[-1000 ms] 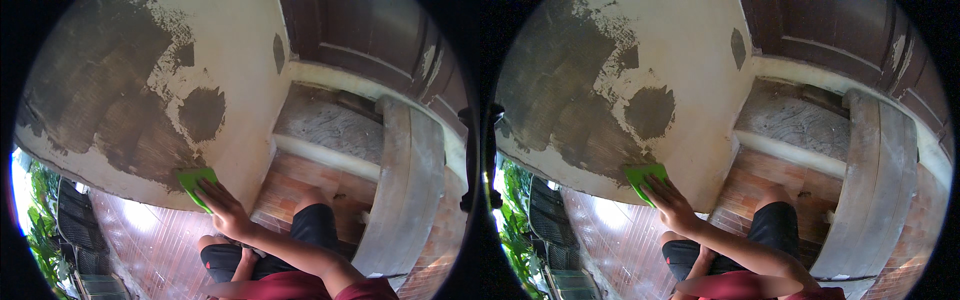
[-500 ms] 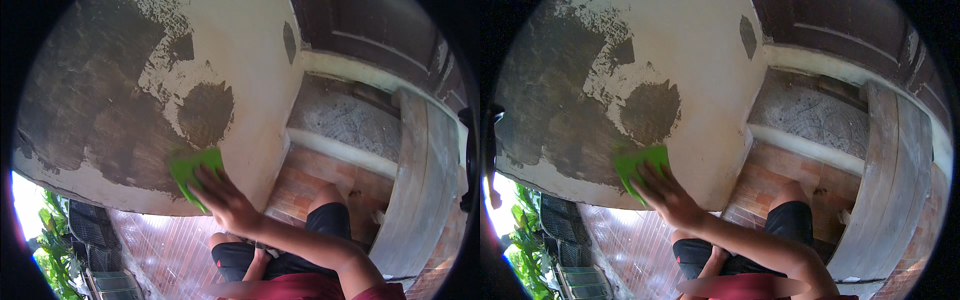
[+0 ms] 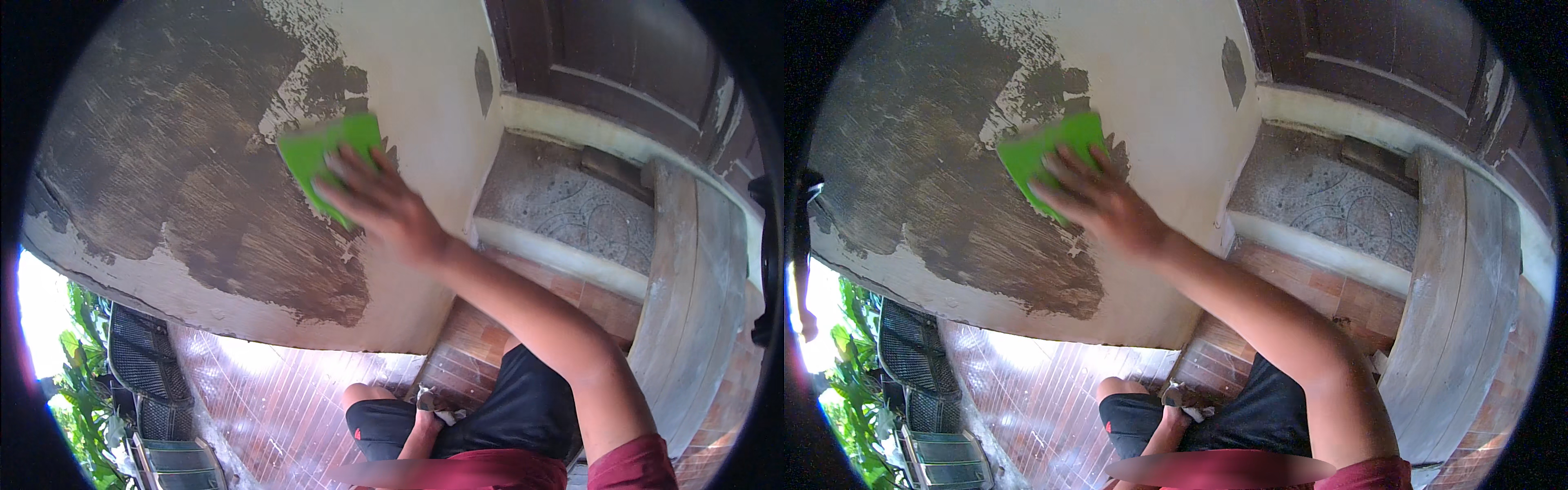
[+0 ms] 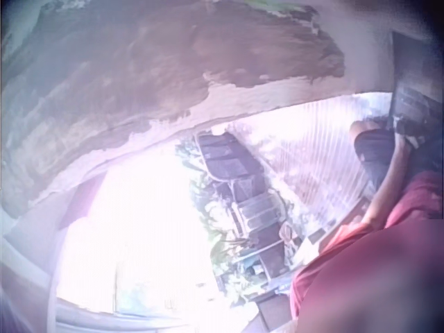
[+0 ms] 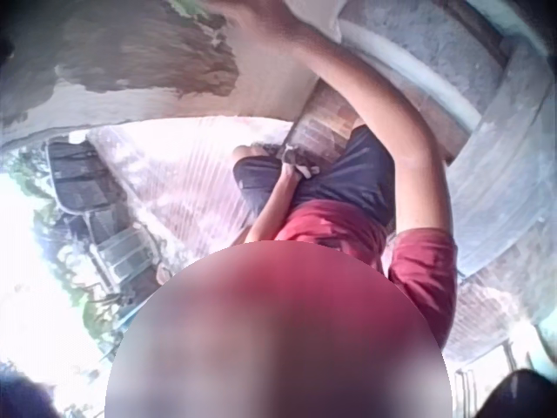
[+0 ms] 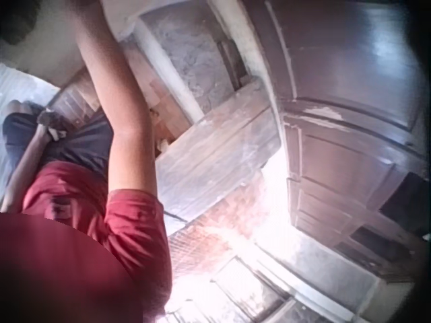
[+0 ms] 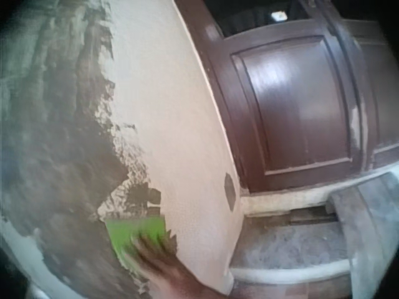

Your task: The person uses a green plastic trowel to spread a gray plaster-like material onto a vertical wall surface. They repeatedly scoop material from a larger trowel and smooth it onto the wall in overlapping strokes, gradually covering a larger area.

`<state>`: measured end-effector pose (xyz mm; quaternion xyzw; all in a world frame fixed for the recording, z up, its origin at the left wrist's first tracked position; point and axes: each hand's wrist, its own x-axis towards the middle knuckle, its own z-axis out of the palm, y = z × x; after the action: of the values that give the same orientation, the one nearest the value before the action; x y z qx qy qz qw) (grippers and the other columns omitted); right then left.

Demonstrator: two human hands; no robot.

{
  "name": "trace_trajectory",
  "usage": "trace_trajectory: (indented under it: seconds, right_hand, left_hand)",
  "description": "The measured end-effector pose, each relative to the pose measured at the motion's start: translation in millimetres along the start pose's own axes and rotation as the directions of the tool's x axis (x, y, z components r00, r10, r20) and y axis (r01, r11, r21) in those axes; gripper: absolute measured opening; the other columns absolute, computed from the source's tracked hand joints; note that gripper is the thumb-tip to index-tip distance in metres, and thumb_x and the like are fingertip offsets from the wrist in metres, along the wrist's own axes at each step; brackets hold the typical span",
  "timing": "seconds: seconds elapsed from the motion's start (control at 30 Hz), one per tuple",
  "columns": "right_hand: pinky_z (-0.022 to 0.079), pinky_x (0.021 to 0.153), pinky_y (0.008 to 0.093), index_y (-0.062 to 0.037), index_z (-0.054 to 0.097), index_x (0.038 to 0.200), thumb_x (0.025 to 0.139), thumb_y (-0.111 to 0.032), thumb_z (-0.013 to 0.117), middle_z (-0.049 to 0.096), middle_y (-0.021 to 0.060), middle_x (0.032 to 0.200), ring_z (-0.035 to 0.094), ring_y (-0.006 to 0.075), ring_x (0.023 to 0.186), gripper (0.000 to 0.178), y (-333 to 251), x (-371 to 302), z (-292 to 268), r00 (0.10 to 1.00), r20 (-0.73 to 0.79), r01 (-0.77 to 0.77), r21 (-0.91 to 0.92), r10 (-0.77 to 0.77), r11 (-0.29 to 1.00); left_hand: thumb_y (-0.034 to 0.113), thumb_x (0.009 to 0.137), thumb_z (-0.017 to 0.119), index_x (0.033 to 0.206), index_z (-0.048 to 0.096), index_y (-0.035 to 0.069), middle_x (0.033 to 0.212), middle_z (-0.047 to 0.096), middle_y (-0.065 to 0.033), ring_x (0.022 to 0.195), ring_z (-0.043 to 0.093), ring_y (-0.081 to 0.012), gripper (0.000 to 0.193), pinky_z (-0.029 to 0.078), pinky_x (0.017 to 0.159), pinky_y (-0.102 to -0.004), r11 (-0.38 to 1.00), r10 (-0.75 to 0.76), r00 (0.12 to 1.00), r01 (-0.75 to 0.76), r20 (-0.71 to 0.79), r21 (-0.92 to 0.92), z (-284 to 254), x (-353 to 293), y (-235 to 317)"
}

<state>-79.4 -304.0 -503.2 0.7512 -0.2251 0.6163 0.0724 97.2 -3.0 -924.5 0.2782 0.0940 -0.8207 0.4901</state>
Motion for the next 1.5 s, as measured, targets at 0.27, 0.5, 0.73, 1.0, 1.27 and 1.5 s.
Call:
trace_trajectory:
  seconds: [0.27,0.5,0.73,1.0,1.27,1.5]
  right_hand:
    - [0.035,0.111,0.0495,-0.0155,0.062,0.125,0.082,-0.004,0.063,0.054,0.0090,0.137,0.050,0.0269,0.129,0.044,-38.7,-114.3,-44.1,0.962,0.272,-0.052,0.137,0.013,0.989]
    - [0.040,0.105,0.0458,-0.0226,0.063,0.125,0.077,0.001,0.062,0.057,0.0082,0.133,0.054,0.0272,0.122,0.054,27.3,27.2,-53.5,0.993,-0.101,0.055,-0.106,-0.066,0.993]
    - [0.030,0.115,0.0495,-0.0236,0.058,0.130,0.078,0.006,0.059,0.051,0.0105,0.140,0.043,0.0276,0.134,0.059,13.2,29.3,-14.7,0.996,-0.006,0.084,0.015,-0.084,0.996]
    - [0.039,0.108,0.0485,-0.0160,0.057,0.129,0.083,-0.002,0.059,0.054,0.0126,0.135,0.052,0.0295,0.126,0.049,-41.8,-100.3,-53.0,0.949,0.309,-0.130,0.187,0.067,0.974]
    - [0.048,0.100,0.0430,-0.0135,0.058,0.129,0.076,0.009,0.059,0.060,0.0169,0.126,0.060,0.0332,0.113,0.058,45.2,63.0,-80.9,0.990,-0.138,0.025,-0.031,-0.029,0.999]
    - [0.040,0.109,0.0421,-0.0213,0.055,0.134,0.070,0.016,0.052,0.040,0.0120,0.148,0.040,0.0350,0.135,0.074,6.7,15.0,-22.5,0.984,0.008,-0.176,0.023,0.175,0.984]
  left_hand:
    - [0.027,0.095,0.053,0.077,0.052,0.018,0.061,0.044,0.0035,0.051,0.042,-0.0104,0.020,0.037,0.047,-0.0259,0.962,0.165,0.913,-0.066,-0.374,0.264,70.1,-10.1,-17.1]
    - [0.038,0.095,0.048,0.123,0.054,0.007,0.123,0.058,-0.0153,0.112,0.055,-0.0365,0.042,0.045,0.096,-0.0537,0.932,0.100,0.955,0.008,-0.279,0.362,22.8,-8.7,-8.0]
    - [0.035,0.094,0.051,0.121,0.055,0.007,0.121,0.059,-0.0157,0.111,0.056,-0.0366,0.040,0.046,0.095,-0.0534,0.984,-0.134,0.968,0.156,0.213,-0.089,29.0,-9.6,-1.6]
    - [0.031,0.095,0.048,0.132,0.050,0.008,0.128,0.057,-0.0141,0.117,0.054,-0.0349,0.043,0.043,0.100,-0.0528,0.933,0.095,0.951,0.018,-0.293,0.360,95.1,-22.2,-16.8]
    - [0.040,0.097,0.042,0.132,0.048,0.007,0.128,0.056,-0.0146,0.116,0.054,-0.0341,0.049,0.044,0.099,-0.0517,0.894,0.158,0.959,-0.038,-0.235,0.447,64.9,-19.1,-15.2]
    - [0.042,0.096,0.041,0.133,0.048,0.007,0.130,0.055,-0.0155,0.117,0.053,-0.0360,0.051,0.042,0.102,-0.0525,0.937,0.130,0.970,-0.052,-0.206,0.344,59.0,-13.1,-13.2]
